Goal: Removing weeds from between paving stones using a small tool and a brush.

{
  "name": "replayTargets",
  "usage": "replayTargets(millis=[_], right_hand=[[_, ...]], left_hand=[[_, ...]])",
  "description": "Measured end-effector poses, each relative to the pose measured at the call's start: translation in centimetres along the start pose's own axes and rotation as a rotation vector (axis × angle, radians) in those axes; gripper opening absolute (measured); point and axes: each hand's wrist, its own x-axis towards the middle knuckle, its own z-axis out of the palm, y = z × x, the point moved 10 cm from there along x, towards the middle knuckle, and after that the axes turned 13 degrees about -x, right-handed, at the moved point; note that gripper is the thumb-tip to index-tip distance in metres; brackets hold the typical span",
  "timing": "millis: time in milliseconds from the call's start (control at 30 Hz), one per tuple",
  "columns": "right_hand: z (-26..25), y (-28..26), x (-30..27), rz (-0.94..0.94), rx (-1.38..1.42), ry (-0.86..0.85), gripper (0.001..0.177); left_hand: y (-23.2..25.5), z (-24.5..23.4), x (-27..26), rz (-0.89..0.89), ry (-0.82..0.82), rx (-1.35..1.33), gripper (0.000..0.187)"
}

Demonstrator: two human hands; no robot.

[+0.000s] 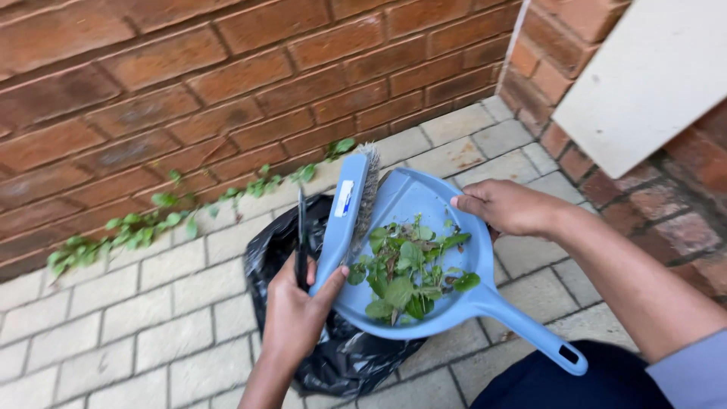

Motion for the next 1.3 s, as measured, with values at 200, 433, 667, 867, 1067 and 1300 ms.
replayTargets(millis=[200,433,667,867,1067,1300], right_hand=[[5.8,-5.0,3.1,-0.044,0.401,-0.095,0.038],[12.1,-6.5,4.2,-0.049,0.396,-0.179,0.037],[15.2,-5.7,4.7,0.023,0.427,-0.184,0.038],[17.7,-6.5,5.2,0.104,0.402,-0.241,0.040],[19.1,-6.3,10.5,0.139,0.293,-0.165,0.038],[17.9,-8.6,14.4,0.215,-0.109,-0.155,0.028]], left_hand=[[-2.3,-7.6,-2.1,0.012,0.116,-0.024,0.045],[-8.7,-10.5,-5.1,-0.122,0.110,0.010,0.043],[-11.3,-11.2,-6.1,-0.189,0.078,0.038,0.041],[-12.6,-11.3,-6.4,-0.230,0.060,0.040,0.038],[-18.1,-10.2,-5.2,-0.259,0.021,0.045,0.037],[-18.2,-9.9,-3.5,-0.352,-0.001,0.031,0.033]])
